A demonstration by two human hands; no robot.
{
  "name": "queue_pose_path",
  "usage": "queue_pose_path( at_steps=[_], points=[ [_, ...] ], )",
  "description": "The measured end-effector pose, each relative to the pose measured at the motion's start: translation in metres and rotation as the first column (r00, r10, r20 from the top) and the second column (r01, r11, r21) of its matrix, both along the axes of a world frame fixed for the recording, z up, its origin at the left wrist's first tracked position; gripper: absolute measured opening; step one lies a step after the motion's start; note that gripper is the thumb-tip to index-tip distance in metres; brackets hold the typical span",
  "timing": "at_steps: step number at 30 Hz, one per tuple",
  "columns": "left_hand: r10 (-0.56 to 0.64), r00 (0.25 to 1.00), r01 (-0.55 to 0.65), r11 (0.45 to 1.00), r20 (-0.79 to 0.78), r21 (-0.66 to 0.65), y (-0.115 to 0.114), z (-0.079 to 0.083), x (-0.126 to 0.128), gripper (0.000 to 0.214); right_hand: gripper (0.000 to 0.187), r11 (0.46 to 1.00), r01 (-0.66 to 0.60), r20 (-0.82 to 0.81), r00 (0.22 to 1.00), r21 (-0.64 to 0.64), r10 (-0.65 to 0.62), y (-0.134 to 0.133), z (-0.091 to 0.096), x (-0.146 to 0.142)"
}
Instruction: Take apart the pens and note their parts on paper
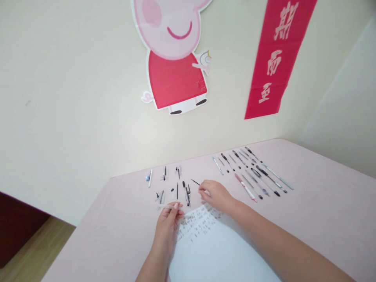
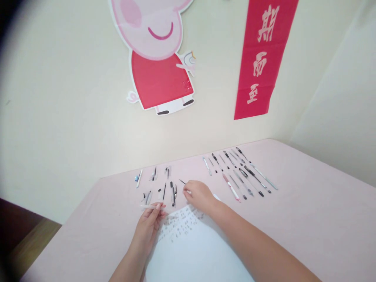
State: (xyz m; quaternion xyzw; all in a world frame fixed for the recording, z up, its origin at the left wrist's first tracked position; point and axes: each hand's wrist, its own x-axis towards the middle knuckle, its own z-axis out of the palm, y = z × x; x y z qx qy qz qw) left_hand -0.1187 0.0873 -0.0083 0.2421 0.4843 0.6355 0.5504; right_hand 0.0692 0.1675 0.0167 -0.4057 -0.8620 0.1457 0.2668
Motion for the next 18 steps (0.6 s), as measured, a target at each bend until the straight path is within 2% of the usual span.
queue_pose_path(
  at_steps=[3, 6, 12, 18],
  points=[
    [0.028, 0.998, -0.028, 1.000, 0.048, -0.006, 0.002, 0.000, 0.000, 0.029, 0.016, 0.978, 0.189, 0.099, 0.979, -0.085, -0.180, 0.013, 0.001, 0.015],
    [0.028, 0.998, -0.028, 1.000, 0.056, -0.008, 0.002, 0.001, 0.000, 0.027, 0.017, 0.949, 0.275, 0.184, 0.952, -0.152, -0.246, 0.018, -0.001, 0.023],
    [0.004, 0.999, -0.004, 1.000, 0.038, -0.007, 0.002, -0.002, -0.001, 0.021, 0.019, 0.933, 0.302, 0.292, 0.926, -0.198, -0.238, 0.015, -0.003, 0.021],
    [-0.006, 1.000, 0.007, 1.000, 0.029, -0.012, 0.002, -0.003, -0.002, 0.018, 0.018, 0.936, 0.318, 0.373, 0.895, -0.153, -0.243, 0.012, -0.005, 0.016]
  ],
)
